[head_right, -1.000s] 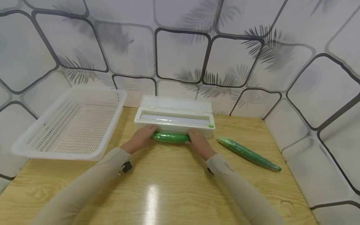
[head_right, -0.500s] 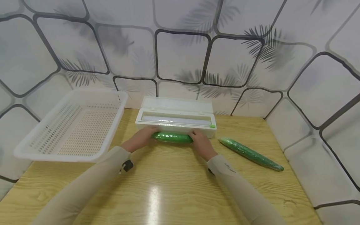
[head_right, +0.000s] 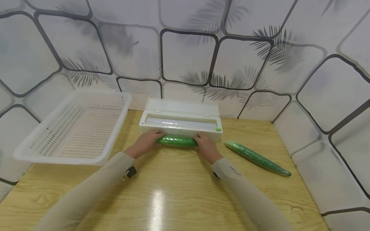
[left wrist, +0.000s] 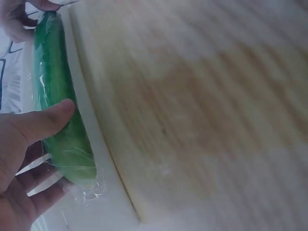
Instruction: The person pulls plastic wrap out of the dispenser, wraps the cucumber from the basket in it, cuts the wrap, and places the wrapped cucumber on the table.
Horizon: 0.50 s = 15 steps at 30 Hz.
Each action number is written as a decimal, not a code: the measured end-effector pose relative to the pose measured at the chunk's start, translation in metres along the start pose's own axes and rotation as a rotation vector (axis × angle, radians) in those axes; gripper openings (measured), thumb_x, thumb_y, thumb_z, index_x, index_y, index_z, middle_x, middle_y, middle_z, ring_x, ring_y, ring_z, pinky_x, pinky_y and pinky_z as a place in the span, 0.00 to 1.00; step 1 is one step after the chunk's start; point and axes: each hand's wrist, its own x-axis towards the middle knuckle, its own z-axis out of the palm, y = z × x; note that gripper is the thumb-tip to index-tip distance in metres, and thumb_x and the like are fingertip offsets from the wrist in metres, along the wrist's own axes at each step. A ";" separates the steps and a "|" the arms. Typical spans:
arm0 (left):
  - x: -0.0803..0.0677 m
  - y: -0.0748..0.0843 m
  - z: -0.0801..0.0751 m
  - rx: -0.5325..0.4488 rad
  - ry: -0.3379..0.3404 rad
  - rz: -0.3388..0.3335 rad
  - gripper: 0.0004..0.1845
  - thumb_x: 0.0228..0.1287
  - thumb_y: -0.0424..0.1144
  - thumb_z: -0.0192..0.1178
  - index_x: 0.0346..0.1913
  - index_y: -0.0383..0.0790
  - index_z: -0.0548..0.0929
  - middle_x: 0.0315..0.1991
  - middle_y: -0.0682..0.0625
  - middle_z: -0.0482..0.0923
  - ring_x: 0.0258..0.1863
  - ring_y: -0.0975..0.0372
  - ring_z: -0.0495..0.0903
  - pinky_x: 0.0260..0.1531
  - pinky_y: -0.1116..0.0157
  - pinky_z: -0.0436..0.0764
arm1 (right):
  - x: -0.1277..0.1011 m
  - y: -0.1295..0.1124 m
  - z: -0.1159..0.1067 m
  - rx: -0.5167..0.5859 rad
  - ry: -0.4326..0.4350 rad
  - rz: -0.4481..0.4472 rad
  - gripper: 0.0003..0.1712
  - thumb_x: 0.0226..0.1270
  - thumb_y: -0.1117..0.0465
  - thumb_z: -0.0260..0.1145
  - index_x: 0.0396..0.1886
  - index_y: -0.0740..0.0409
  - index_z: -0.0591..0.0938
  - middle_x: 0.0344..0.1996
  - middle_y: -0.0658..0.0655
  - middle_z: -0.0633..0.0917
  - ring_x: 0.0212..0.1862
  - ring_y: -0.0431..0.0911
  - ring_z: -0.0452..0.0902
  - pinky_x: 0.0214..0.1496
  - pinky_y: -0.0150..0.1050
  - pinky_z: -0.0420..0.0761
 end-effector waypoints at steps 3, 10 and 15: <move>0.001 -0.001 0.004 0.037 0.021 0.033 0.24 0.48 0.27 0.66 0.53 0.38 0.78 0.48 0.44 0.81 0.49 0.54 0.79 0.56 0.58 0.77 | 0.001 0.000 0.003 -0.020 0.034 -0.026 0.21 0.48 0.74 0.69 0.45 0.68 0.80 0.42 0.64 0.81 0.46 0.55 0.78 0.53 0.47 0.79; 0.004 -0.001 0.006 0.066 0.044 0.083 0.22 0.47 0.24 0.65 0.48 0.38 0.78 0.43 0.46 0.82 0.44 0.56 0.81 0.51 0.60 0.80 | 0.004 0.001 0.012 -0.157 0.097 -0.129 0.12 0.49 0.76 0.64 0.36 0.66 0.79 0.32 0.61 0.80 0.36 0.52 0.77 0.40 0.45 0.80; 0.008 -0.001 0.003 0.073 -0.008 0.060 0.20 0.46 0.25 0.65 0.46 0.37 0.79 0.41 0.46 0.82 0.42 0.56 0.81 0.49 0.61 0.80 | 0.004 0.000 0.013 -0.178 0.078 -0.140 0.11 0.52 0.75 0.64 0.38 0.67 0.79 0.34 0.62 0.80 0.37 0.53 0.78 0.42 0.44 0.81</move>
